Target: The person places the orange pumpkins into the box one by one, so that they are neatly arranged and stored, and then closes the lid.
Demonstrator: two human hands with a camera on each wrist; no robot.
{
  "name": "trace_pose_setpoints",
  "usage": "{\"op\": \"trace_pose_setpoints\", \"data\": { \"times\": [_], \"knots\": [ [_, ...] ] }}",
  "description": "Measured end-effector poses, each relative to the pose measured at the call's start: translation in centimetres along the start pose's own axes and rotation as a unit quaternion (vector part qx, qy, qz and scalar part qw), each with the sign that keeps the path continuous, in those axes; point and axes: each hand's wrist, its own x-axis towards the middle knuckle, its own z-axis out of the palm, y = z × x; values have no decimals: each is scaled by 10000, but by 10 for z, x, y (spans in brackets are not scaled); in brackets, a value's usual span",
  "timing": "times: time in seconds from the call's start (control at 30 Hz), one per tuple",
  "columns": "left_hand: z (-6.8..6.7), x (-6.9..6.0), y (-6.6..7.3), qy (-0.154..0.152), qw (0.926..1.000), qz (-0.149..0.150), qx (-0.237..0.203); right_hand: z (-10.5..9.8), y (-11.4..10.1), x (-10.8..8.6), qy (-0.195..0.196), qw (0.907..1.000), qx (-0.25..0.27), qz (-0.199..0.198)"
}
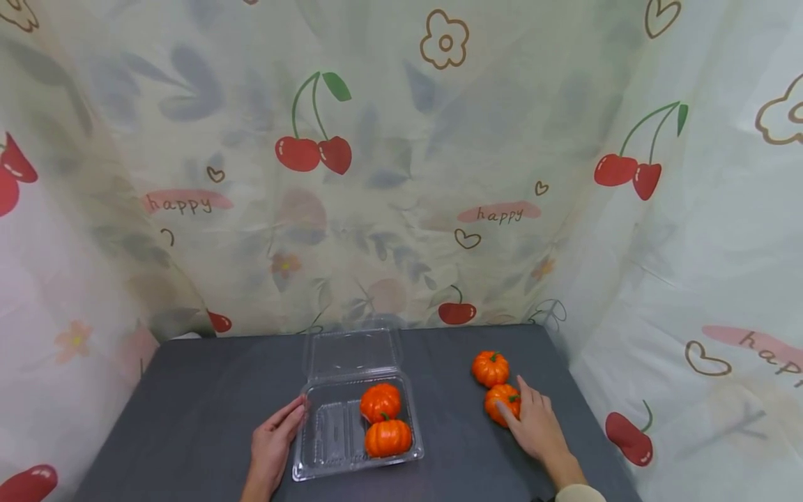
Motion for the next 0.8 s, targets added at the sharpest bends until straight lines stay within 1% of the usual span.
{"op": "trace_pose_setpoints", "data": {
  "times": [0.17,0.47,0.8],
  "knots": [
    [1,0,0,-14,10000,-18,33,2,3,-1,-163,9997,103,137],
    [1,2,0,1,9999,-81,134,3,0,-3,-372,9982,308,361],
    [2,2,0,51,9997,-135,195,7,-3,-3,-144,9983,455,349]
  ]
}}
